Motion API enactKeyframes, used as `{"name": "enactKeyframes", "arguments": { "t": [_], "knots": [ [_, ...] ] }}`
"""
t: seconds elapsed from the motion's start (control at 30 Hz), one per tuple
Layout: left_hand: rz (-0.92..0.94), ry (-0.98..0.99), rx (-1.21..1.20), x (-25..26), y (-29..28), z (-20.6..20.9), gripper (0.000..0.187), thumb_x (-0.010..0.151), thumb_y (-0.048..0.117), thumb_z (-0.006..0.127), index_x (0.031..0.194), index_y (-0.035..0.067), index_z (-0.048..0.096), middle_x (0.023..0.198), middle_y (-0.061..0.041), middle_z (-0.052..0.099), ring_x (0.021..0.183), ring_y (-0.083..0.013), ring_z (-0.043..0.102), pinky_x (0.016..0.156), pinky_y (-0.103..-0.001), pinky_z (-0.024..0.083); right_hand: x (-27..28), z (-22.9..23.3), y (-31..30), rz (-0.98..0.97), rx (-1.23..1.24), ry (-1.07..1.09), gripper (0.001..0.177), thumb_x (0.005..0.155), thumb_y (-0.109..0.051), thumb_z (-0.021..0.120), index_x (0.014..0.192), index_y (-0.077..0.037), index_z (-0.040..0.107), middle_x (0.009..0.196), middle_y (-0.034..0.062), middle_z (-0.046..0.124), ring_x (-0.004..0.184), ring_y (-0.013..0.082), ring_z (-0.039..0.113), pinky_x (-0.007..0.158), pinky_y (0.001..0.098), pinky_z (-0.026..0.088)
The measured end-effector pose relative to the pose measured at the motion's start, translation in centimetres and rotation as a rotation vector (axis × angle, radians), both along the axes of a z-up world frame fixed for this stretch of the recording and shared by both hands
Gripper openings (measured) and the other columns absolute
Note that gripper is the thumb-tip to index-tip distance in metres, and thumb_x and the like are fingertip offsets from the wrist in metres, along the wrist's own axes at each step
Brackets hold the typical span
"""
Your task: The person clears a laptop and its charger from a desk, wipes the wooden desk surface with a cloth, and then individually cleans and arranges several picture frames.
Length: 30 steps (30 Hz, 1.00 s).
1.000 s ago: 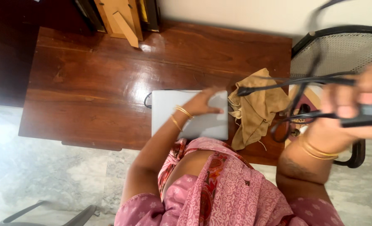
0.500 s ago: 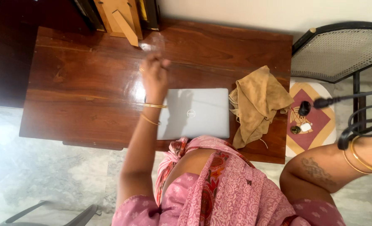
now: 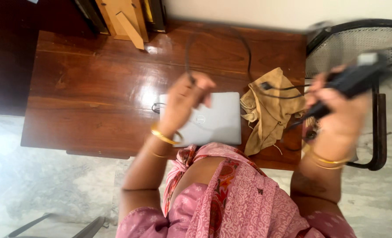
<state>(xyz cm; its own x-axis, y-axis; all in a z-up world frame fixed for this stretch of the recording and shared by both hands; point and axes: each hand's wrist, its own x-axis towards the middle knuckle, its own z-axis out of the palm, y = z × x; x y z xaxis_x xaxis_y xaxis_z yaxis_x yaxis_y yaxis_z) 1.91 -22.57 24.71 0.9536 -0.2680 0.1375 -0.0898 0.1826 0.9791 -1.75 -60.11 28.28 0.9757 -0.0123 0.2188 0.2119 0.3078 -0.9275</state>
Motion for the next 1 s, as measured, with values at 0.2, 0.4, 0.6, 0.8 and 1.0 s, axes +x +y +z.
{"name": "enactKeyframes", "arguments": {
  "t": [0.2, 0.4, 0.6, 0.8, 1.0],
  "knots": [
    [0.149, -0.609, 0.238, -1.2, -7.9, -2.2, 0.022, 0.114, 0.019, 0.046, 0.127, 0.012, 0.063, 0.121, -0.014, 0.071, 0.103, -0.0273, 0.061, 0.094, -0.039, 0.048, 1.2, -2.3, 4.8, 0.114, -0.012, 0.243, 0.040, 0.093, -0.008, 0.070, 0.128, -0.004, 0.053, 0.087, 0.0130, 0.067, 0.063, 0.0180, 0.065, 0.052, 0.0277, 0.057],
    [-0.118, -0.172, 0.519, -1.6, -11.0, -4.9, 0.043, 0.106, 0.033, 0.054, 0.141, 0.010, 0.065, 0.099, -0.014, 0.075, 0.092, -0.0272, 0.063, 0.096, -0.040, 0.049, 1.5, -5.2, 5.9, 0.063, -0.211, 0.330, 0.046, 0.095, -0.023, 0.075, 0.127, -0.004, 0.049, 0.085, 0.0133, 0.061, 0.062, 0.0199, 0.061, 0.053, 0.0321, 0.054],
    [-0.279, 0.252, -0.039, -0.3, -14.8, -9.4, 0.058, 0.089, 0.044, 0.072, 0.124, 0.001, 0.055, 0.111, -0.015, 0.067, 0.106, -0.0249, 0.066, 0.095, -0.039, 0.055, 1.6, -5.9, 9.9, -0.082, -1.105, 0.372, 0.069, 0.097, -0.034, 0.072, 0.148, -0.003, 0.038, 0.108, 0.0115, 0.067, 0.096, 0.0283, 0.071, 0.080, 0.0409, 0.060],
    [-0.181, 0.652, -0.594, 1.6, -16.2, -11.4, 0.051, 0.087, 0.025, 0.080, 0.123, 0.001, 0.056, 0.110, -0.013, 0.066, 0.101, -0.0258, 0.068, 0.091, -0.039, 0.059, 1.9, -6.0, 9.4, 0.082, -1.223, -0.066, 0.096, 0.083, -0.019, 0.075, 0.157, 0.005, 0.018, 0.139, 0.0352, 0.047, 0.104, 0.0411, 0.066, 0.083, 0.0390, 0.060],
    [-0.085, 0.812, -0.717, 1.6, -16.7, -11.3, 0.038, 0.089, 0.019, 0.071, 0.118, -0.003, 0.059, 0.102, -0.013, 0.069, 0.090, -0.0238, 0.070, 0.078, -0.037, 0.060, 6.0, -1.7, 2.9, 0.245, -1.148, 0.024, 0.020, 0.098, -0.015, 0.066, 0.116, -0.005, 0.066, 0.097, 0.0112, 0.073, 0.092, 0.0237, 0.075, 0.083, 0.0370, 0.059]
  ]
}}
